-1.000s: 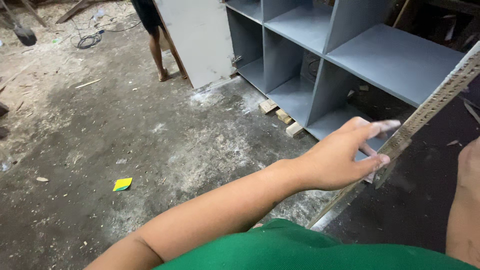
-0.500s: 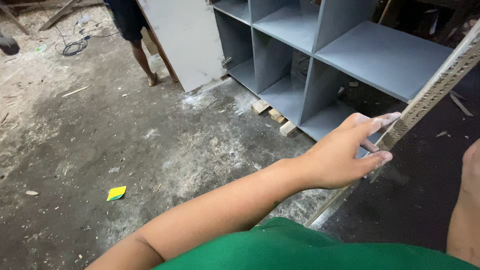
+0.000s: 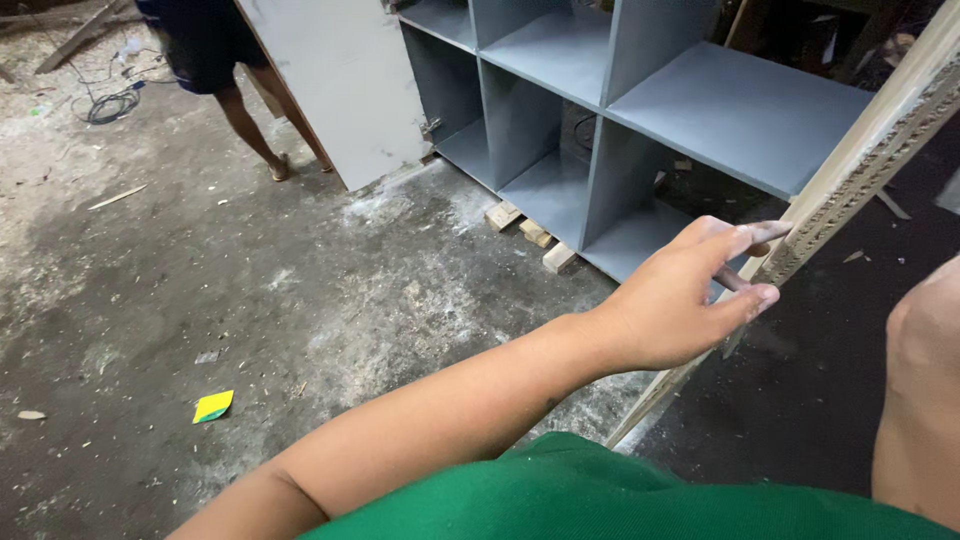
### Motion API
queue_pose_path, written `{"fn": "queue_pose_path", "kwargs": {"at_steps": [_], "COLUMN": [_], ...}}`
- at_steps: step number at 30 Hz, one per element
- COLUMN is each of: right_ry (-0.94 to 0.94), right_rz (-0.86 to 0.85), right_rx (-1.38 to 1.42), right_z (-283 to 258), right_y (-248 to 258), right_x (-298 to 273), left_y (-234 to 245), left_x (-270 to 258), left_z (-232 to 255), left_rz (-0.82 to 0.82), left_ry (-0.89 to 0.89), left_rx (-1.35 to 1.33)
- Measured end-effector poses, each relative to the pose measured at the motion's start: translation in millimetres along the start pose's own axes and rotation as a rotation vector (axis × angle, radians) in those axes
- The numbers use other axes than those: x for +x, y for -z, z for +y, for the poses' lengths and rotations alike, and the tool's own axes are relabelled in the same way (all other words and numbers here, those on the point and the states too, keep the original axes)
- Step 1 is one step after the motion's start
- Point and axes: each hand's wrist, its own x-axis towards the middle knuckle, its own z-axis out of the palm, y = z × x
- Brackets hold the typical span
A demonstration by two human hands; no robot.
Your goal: The person sands the surface and edges of a wooden panel using a piece of sandpaper held by hand.
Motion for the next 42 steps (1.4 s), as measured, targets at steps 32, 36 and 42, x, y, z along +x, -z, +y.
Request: {"fn": "queue_pose_path", "kwargs": {"at_steps": [32,36,42], "right_ry": [0.624,0.677,-0.48], "right_rz": [-0.038,-0.067,-0.086], "right_rx": [-0.144,-0.133,0.958], "right_z": [-106.7,-106.4,-31.3], "right_y": [-54.6,-53.6,-31.9], "right_x": [-75.4,-90.2,-119.6], "left_y": [7.1,3.4,0.2], "left_x": [-9.3,-17.2,-24.2], "left_z": [3.7,8.1,15.3], "left_rz": [0.053,0.089,0.132], "left_ry": [-0.141,-0.138,-0.066], "left_rx": [-0.001,0.012,0.044]}}
